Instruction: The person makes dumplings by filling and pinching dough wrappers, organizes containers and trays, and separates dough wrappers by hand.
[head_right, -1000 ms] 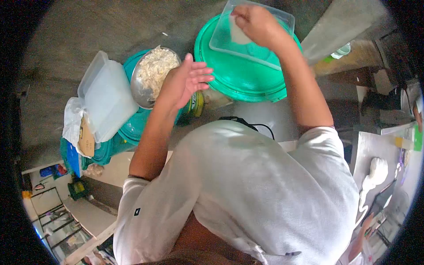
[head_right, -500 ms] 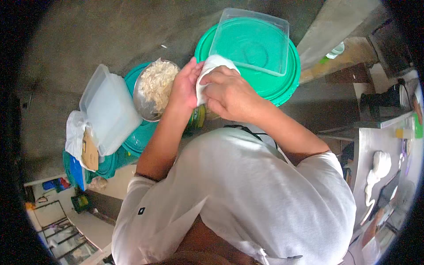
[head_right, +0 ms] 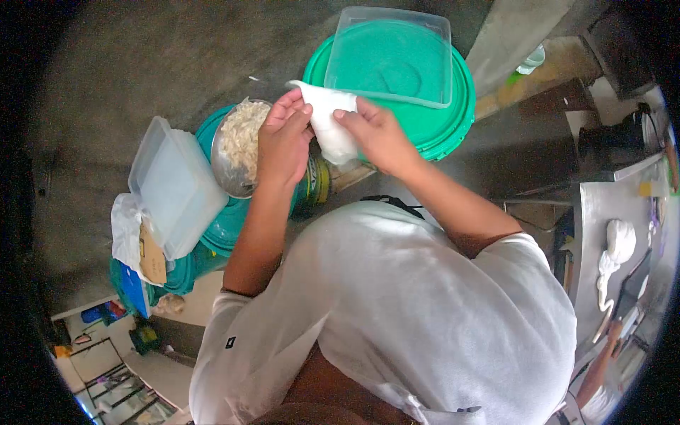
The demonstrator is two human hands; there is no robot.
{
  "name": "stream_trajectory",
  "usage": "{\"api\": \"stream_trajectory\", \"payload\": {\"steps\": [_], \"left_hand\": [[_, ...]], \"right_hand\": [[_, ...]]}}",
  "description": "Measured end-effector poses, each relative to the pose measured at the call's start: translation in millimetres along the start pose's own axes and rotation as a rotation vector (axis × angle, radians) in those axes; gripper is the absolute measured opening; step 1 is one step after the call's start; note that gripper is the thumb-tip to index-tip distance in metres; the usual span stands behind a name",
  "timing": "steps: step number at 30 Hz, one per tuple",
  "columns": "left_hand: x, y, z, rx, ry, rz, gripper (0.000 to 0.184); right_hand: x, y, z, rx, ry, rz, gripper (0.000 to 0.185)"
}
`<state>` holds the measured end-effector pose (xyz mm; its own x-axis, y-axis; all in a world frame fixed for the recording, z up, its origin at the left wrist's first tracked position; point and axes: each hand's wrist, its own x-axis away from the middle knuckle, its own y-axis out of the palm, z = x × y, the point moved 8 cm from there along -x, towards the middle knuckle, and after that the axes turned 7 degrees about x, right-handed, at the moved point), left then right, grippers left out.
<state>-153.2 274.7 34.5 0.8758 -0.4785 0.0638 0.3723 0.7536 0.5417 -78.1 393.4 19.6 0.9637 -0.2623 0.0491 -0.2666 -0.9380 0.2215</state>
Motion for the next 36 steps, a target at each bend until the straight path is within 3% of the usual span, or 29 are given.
{"api": "stream_trajectory", "payload": {"steps": [2,4,5,9,11,15,17,21,23,24,26,27,29,36], "left_hand": [[-1.9,-11.4,-0.6,-0.083,0.007,0.003,0.032],[-6.5,-25.0,-18.1,0.211,-0.177,-0.013,0.035],[3.7,-11.9,-29.7,0.455,-0.43,-0.111,0.04],[16.1,15.2,-35.4,0.6,-0.455,-0.066,0.033],[13.3,16.7,-35.7,0.521,-0.41,-0.207,0.032],[10.4,16.5,-33.5,0.233,-0.341,-0.26,0.031],[9.1,21.6,-31.2,0.13,-0.291,-0.306,0.033],[8.5,35.2,-28.9,0.03,-0.302,-0.361,0.031],[4.0,36.4,-29.3,-0.092,-0.307,-0.396,0.029],[3.5,38.7,-28.5,-0.093,-0.316,-0.41,0.029],[2.9,47.1,-27.1,-0.141,-0.338,-0.453,0.027],[3.1,50.0,-26.7,-0.141,-0.348,-0.47,0.027],[6.0,55.0,-28.6,-0.202,-0.373,-0.524,0.027],[13.2,62.7,-42.2,-0.211,-0.434,-0.647,0.026]], "right_hand": [[-2.6,-4.4,-9.2,-0.054,-0.026,-0.009,0.024],[-2.6,-8.2,-27.4,-0.039,0.012,-0.055,0.025],[-6.9,-9.4,-31.5,-0.11,-0.018,-0.074,0.025],[-11.5,-8.9,-41.9,-0.252,-0.029,-0.127,0.024],[-11.6,-14.1,-38.7,-0.269,-0.02,-0.102,0.023],[-9.9,-28.8,-30.1,-0.241,-0.02,-0.024,0.022],[-8.0,-46.1,-26.5,0.209,0.003,0.055,0.019],[5.3,-59.6,-28.1,0.312,0.025,0.121,0.022],[12.8,-74.3,-37.1,0.776,-0.088,0.268,0.026],[16.9,-76.8,-36.1,0.775,-0.084,0.286,0.026],[33.8,-69.1,-64.2,0.815,-0.485,0.337,0.03],[39.3,-69.2,-68.0,0.821,-0.481,0.355,0.03],[54.8,-43.6,-82.3,0.967,-0.667,0.203,0.026],[63.3,-42.9,-63.7,0.889,-0.561,0.169,0.02]]}}
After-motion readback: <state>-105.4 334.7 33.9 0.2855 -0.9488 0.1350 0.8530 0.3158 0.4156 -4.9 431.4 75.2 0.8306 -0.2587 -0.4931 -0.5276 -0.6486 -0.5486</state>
